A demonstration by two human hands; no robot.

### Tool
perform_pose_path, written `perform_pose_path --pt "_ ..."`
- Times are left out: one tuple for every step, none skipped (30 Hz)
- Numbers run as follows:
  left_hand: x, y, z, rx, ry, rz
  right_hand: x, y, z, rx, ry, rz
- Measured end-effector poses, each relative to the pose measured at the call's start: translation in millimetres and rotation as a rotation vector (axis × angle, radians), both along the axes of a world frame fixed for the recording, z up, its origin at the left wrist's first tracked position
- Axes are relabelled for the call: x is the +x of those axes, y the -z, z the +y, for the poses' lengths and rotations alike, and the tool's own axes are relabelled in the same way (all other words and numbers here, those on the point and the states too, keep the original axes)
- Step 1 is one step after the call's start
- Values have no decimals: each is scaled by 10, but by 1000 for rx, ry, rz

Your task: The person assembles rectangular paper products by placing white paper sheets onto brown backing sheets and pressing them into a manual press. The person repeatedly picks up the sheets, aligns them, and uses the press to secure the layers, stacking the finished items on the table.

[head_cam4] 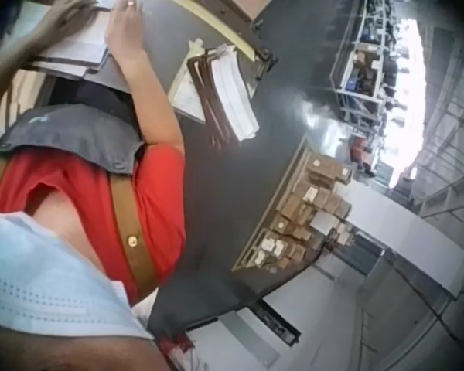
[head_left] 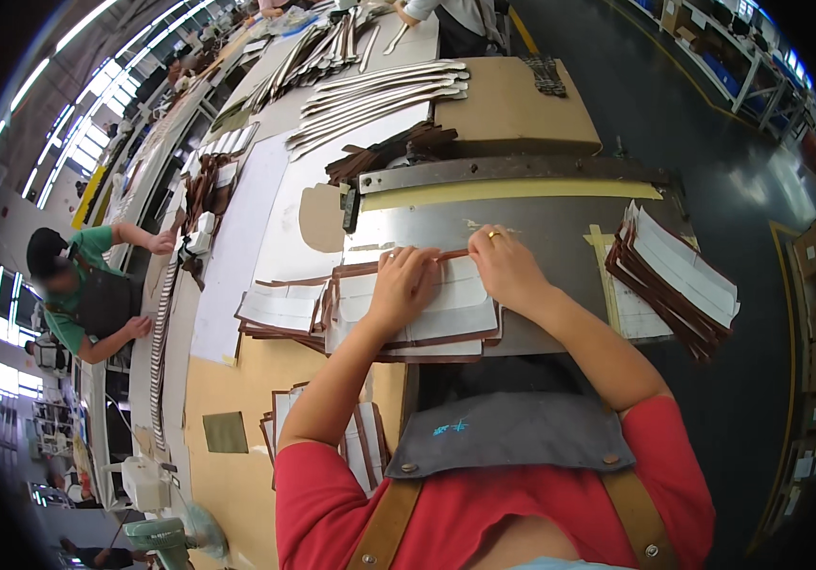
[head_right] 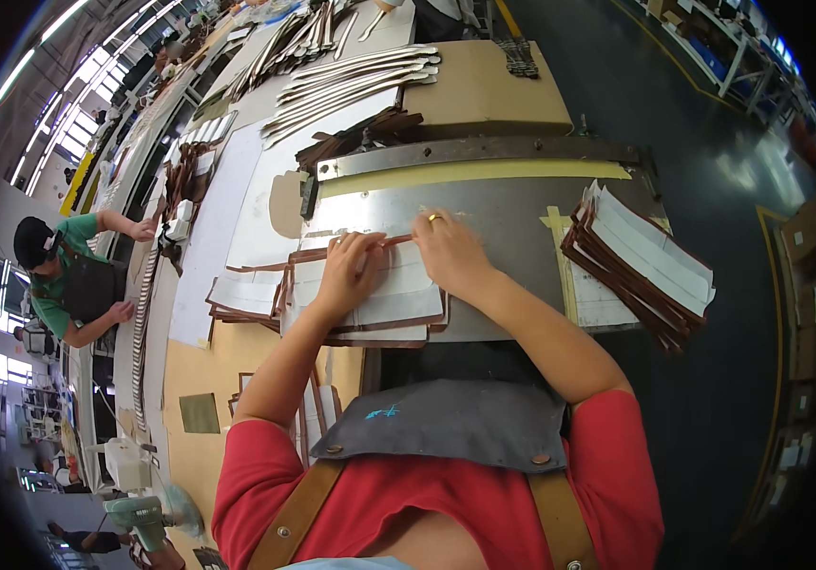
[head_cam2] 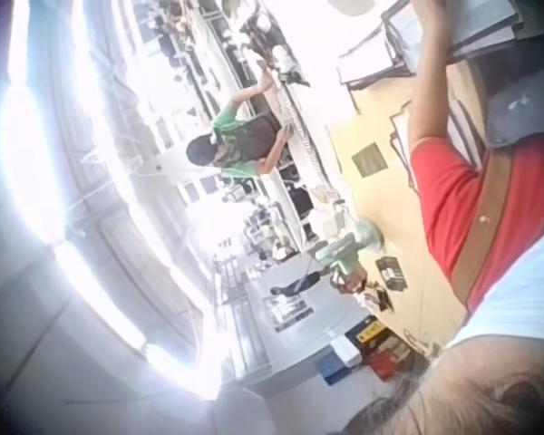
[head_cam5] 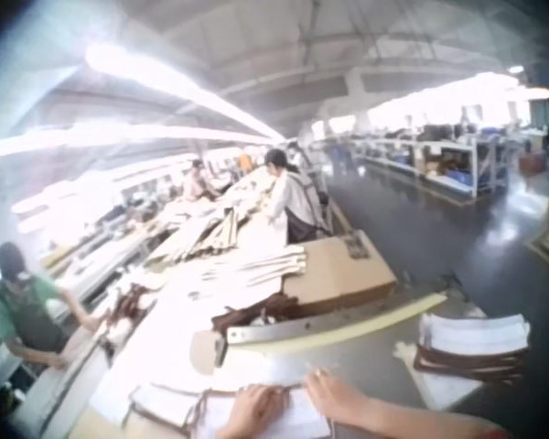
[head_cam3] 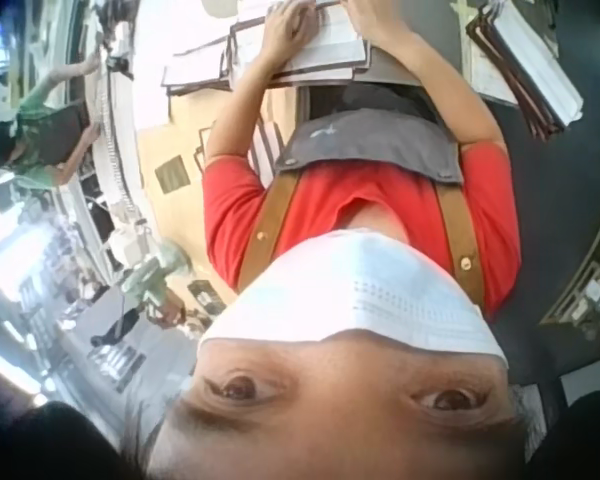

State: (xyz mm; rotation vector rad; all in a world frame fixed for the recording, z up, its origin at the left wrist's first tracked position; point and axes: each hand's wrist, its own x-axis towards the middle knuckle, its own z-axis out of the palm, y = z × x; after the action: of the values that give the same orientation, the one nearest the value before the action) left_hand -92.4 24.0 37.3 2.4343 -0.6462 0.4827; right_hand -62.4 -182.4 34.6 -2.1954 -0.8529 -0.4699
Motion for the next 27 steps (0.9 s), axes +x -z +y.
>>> perform_pose_path --pt "-1 11 2 13 -16 -14 -48 -64 47 26 -46 -55" --pt "-4 0 -9 21 -20 -25 -87 -97 74 62 -40 57" --pt "-9 -11 -21 29 -24 -36 -127 -119 94 96 -33 171" --pt "-10 -19 -30 37 -28 -46 -153 -127 96 131 -26 284" --pt "-9 -27 -34 35 -28 -21 -148 -116 80 167 -47 339" --pt "-3 -33 -32 32 -26 3 -123 -91 62 203 -68 395" --pt "5 -40 -28 29 -24 27 -114 -82 42 239 -87 449" --pt "22 -43 -10 -8 -11 67 -148 -137 25 234 -93 479" --pt "33 -48 21 -46 -3 106 -220 -245 4 229 -101 510" --pt "52 -53 56 -84 8 146 -292 -319 -9 223 -108 540" --pt "92 -45 99 -98 16 156 -383 -341 -24 263 -102 499" --pt "114 -23 132 -125 20 178 -459 -359 -38 336 -114 421" --pt "138 -7 155 -152 26 200 -527 -396 -61 408 -124 340" --pt "153 4 173 -181 32 224 -566 -462 -96 477 -133 261" --pt "128 27 200 -171 23 218 -595 -581 -177 452 -113 205" --pt "115 12 236 -195 -9 276 -589 -739 -283 418 -90 176" --pt "77 -27 249 -222 -37 341 -580 -878 -403 381 -61 153" --pt "46 -32 268 -249 -66 407 -540 -953 -511 528 -74 209" --pt "54 202 341 -387 -98 269 -487 -1030 -582 674 -87 268" --pt "39 155 363 -311 -133 274 -417 -1154 -652 787 -45 236" --pt "11 123 371 -324 -76 264 -309 -1165 -744 899 -36 247" --pt "-24 111 374 -339 -24 254 -194 -1150 -754 988 -20 240" --pt "-38 86 381 -355 -28 200 -63 -1089 -719 1019 13 276" --pt "-15 18 377 -440 -26 268 58 -964 -703 1056 54 308" --pt "5 -44 375 -530 -29 332 182 -811 -699 920 96 376" --pt "78 112 628 -530 -73 346 310 -648 -649 785 119 443" --pt "132 75 577 -759 -242 262 396 -455 -643 646 160 503"
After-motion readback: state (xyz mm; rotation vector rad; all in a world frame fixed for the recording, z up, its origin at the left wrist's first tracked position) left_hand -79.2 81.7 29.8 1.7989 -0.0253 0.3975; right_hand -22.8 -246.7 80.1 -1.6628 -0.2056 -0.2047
